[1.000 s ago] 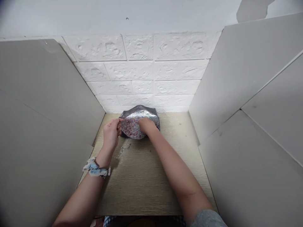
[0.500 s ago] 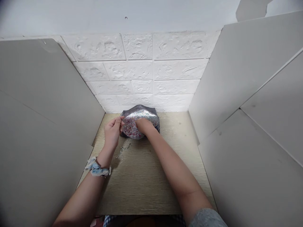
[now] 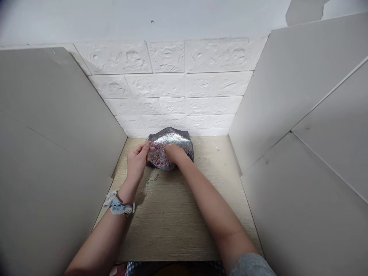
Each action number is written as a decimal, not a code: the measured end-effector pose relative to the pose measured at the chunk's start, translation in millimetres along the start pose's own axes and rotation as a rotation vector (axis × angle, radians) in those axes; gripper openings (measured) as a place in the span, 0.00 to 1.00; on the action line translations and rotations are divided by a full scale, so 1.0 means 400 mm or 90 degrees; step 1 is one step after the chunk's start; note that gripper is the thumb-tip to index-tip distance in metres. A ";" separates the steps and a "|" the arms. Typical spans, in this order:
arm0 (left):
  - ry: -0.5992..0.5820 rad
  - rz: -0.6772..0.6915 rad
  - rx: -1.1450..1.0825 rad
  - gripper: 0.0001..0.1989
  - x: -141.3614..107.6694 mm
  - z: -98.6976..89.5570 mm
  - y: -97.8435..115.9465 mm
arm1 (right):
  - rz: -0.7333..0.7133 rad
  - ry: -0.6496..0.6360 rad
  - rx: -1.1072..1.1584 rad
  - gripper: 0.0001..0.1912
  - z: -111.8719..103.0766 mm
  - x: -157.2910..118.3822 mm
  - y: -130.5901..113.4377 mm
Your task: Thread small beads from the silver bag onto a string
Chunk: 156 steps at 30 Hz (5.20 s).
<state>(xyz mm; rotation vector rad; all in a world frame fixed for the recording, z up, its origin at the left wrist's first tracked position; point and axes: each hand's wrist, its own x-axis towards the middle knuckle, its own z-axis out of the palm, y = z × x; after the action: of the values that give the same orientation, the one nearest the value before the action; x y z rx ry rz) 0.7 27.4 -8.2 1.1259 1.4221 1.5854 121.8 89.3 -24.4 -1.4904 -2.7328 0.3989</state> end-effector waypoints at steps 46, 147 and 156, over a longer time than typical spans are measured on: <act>-0.126 0.012 0.061 0.13 -0.010 0.001 0.000 | -0.150 -0.022 0.936 0.07 -0.055 -0.010 0.004; -0.095 0.012 0.104 0.12 -0.004 -0.002 -0.009 | -0.135 -0.027 0.987 0.04 -0.028 0.003 0.012; -0.090 0.013 0.105 0.12 -0.004 -0.001 -0.007 | -0.109 -0.022 0.952 0.03 -0.037 -0.003 0.006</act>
<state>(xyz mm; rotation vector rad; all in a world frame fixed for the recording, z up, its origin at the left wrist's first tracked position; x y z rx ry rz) 0.7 26.0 -11.1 1.3239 1.4717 1.3929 126.4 92.7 -10.4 -0.7240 -1.5408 1.8172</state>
